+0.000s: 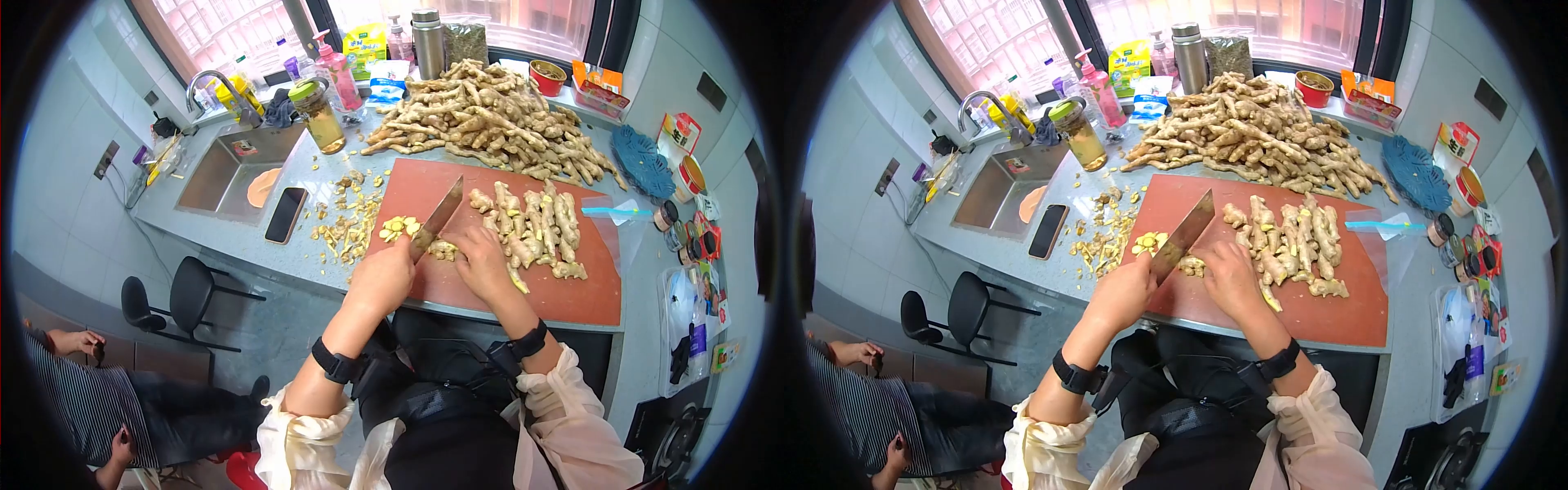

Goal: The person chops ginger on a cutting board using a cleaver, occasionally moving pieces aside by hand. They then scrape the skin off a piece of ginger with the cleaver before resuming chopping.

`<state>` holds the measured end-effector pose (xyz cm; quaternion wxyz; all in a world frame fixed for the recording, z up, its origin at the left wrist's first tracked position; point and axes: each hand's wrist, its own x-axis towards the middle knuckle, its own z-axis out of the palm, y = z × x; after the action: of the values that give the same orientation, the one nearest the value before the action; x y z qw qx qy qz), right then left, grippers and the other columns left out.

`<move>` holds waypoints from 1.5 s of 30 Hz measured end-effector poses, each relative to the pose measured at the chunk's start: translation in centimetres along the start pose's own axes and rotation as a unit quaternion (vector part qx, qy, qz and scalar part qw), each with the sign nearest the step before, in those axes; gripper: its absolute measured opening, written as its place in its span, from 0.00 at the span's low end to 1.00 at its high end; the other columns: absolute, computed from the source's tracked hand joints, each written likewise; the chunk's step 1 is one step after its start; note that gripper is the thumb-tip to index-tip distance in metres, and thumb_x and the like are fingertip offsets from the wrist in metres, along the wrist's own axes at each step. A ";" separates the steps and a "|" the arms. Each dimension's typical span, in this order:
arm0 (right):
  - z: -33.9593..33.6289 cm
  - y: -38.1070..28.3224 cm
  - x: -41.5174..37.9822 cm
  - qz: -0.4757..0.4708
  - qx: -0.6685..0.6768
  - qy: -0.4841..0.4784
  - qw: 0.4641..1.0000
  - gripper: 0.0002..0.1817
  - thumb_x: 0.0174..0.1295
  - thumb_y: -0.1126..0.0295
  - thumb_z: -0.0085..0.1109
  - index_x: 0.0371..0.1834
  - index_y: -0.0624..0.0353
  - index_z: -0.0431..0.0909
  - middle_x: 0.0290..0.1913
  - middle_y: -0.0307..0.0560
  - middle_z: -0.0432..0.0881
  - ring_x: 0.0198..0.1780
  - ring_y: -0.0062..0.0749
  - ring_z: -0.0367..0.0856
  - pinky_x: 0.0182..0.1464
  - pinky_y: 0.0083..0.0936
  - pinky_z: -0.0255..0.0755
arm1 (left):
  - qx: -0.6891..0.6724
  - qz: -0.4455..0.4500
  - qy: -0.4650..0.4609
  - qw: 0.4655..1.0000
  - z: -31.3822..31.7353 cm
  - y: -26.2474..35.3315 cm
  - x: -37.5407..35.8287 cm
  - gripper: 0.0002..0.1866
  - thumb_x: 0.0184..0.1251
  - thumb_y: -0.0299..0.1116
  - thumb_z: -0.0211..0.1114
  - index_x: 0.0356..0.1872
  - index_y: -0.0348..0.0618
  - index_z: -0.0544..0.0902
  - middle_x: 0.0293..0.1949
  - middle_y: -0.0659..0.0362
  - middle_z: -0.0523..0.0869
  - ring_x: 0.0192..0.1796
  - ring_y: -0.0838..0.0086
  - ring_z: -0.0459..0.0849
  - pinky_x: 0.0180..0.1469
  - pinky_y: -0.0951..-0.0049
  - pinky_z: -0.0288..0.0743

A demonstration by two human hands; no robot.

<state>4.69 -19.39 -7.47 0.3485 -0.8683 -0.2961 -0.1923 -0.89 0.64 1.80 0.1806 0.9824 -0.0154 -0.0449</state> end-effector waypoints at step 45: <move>-0.2 0.3 -0.1 -0.010 0.017 0.000 1.000 0.21 0.55 0.77 0.61 0.54 0.55 0.86 0.41 0.49 0.78 0.50 0.49 0.77 0.58 0.43 0.69 | -0.051 -0.022 0.065 0.996 2.2 -2.2 0.8 0.13 0.77 0.36 0.55 0.48 0.35 0.75 0.35 0.36 0.89 0.41 0.39 0.89 0.46 0.40 0.80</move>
<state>4.75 -19.72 -7.55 0.3612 -0.8594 -0.3076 -0.1908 -0.24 1.86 -1.10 0.2302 0.9728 0.0206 0.0141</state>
